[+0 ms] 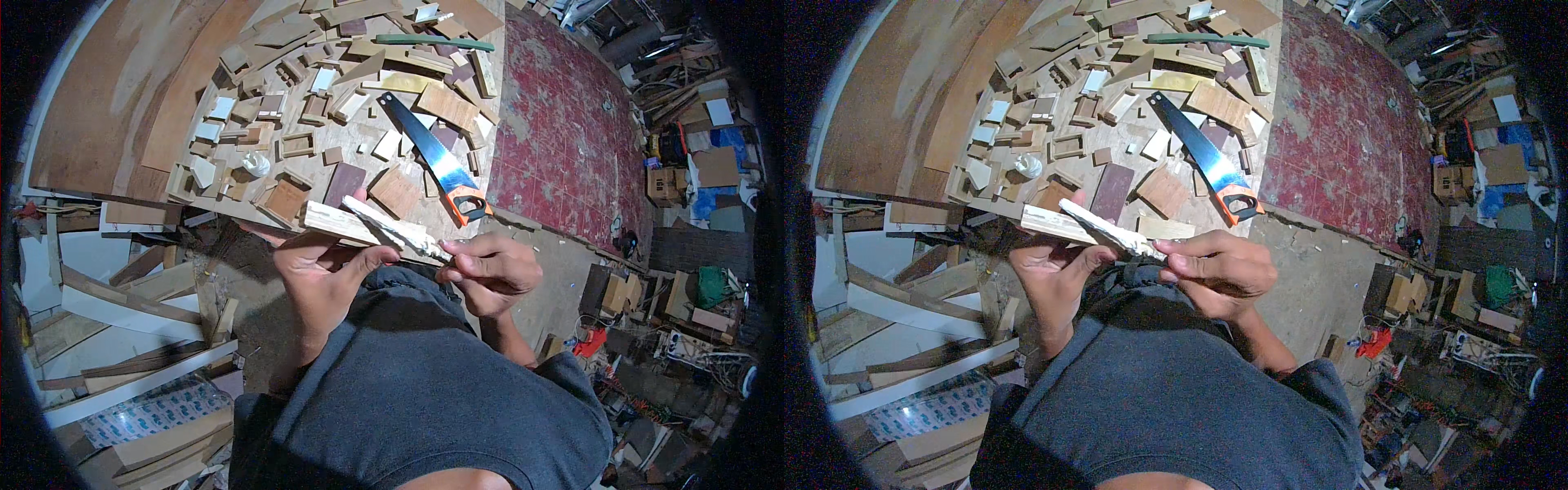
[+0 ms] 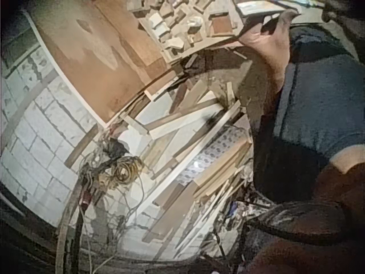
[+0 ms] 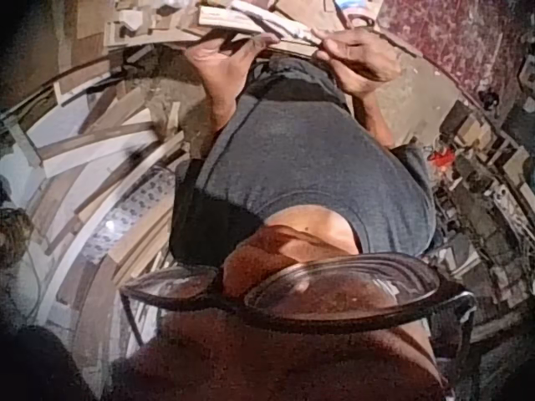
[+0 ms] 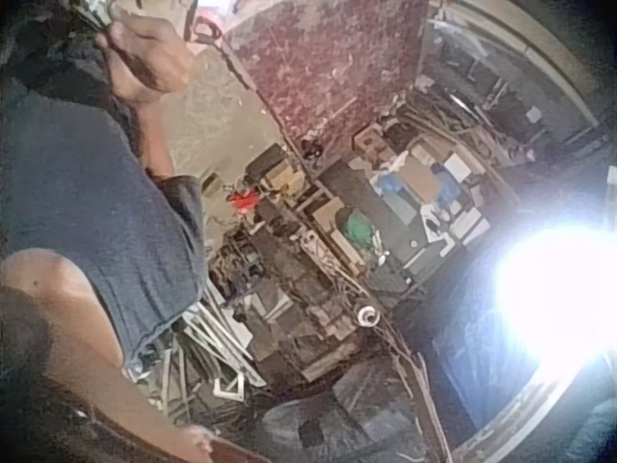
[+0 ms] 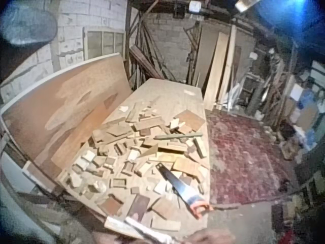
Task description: Apply glue to small wood pieces and assemble them on a block, then trim with a handsaw.
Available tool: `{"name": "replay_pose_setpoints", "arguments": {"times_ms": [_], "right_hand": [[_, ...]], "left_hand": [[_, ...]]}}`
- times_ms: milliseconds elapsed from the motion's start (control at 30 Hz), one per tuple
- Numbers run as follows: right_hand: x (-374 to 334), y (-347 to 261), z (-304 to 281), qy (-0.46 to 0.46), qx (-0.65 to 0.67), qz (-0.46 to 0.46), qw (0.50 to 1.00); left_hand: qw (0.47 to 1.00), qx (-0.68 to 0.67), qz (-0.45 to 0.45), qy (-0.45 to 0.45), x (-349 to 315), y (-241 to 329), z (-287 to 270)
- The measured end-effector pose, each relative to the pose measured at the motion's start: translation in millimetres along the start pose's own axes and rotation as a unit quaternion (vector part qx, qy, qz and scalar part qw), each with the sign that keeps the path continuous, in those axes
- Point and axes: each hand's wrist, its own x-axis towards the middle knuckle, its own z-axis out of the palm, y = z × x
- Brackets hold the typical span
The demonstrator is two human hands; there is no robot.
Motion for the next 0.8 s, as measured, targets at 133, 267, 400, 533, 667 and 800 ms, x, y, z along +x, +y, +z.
{"name": "replay_pose_setpoints", "arguments": {"times_ms": [133, 267, 400, 533, 667, 800], "right_hand": [[-1.6, -6.4, 4.8, 0.000, -0.027, -0.005, 1.000], [-2.6, -6.7, 5.3, -0.019, -0.042, -0.028, 0.999], [-5.0, -7.5, 3.0, -0.001, -0.060, -0.034, 0.998], [-5.8, -10.9, 0.6, 0.000, -0.088, -0.066, 0.994], [-9.3, -18.3, -2.7, -0.026, -0.160, -0.105, 0.981], [-11.0, -30.4, -5.8, -0.094, -0.179, -0.099, 0.974]], "left_hand": [[0.999, -0.005, -0.027, 0.042, -3.1, 5.9, 4.4], [0.998, -0.043, 0.012, 0.054, -1.9, 7.2, 9.1], [0.999, 0.015, 0.003, -0.036, 1.8, 7.7, -5.2], [0.975, -0.178, -0.053, -0.121, -1.4, -6.7, -17.0], [0.969, -0.189, -0.081, -0.140, -1.5, -5.5, -18.6], [0.976, -0.181, -0.066, -0.102, -6.6, -4.5, -13.2]]}}
